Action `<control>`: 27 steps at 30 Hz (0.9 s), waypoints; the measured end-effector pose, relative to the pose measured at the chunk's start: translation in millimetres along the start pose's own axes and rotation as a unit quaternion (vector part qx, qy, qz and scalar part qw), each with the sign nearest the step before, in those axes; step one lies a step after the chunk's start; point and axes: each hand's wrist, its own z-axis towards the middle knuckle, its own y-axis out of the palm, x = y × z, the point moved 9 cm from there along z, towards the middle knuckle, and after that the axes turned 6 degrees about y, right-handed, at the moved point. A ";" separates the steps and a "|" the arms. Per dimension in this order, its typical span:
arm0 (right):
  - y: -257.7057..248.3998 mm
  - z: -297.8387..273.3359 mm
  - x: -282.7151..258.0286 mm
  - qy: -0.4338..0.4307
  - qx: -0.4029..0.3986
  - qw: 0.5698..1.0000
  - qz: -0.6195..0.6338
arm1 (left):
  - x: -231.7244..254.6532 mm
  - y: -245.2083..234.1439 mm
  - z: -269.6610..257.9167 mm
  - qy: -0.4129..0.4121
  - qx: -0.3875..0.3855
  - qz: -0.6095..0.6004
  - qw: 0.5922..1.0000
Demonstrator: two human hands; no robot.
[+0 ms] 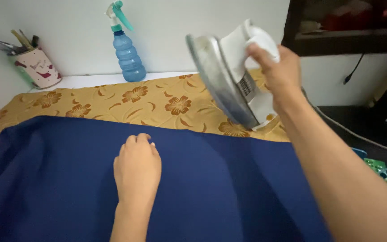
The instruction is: The person is ironing a blue garment on an ironing board.
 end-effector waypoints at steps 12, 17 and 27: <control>-100.1 -24.7 78.5 0.028 -0.072 0.955 0.288 | 11.2 3.7 -24.8 0.014 -0.005 -0.024 1.000; -95.5 -21.1 85.3 0.089 -0.077 0.947 0.298 | 17.6 3.3 -24.3 0.047 0.032 -0.050 0.997; -117.1 -62.6 114.3 0.218 0.065 0.974 -0.001 | 25.4 -7.6 -34.6 0.163 0.083 -0.061 0.981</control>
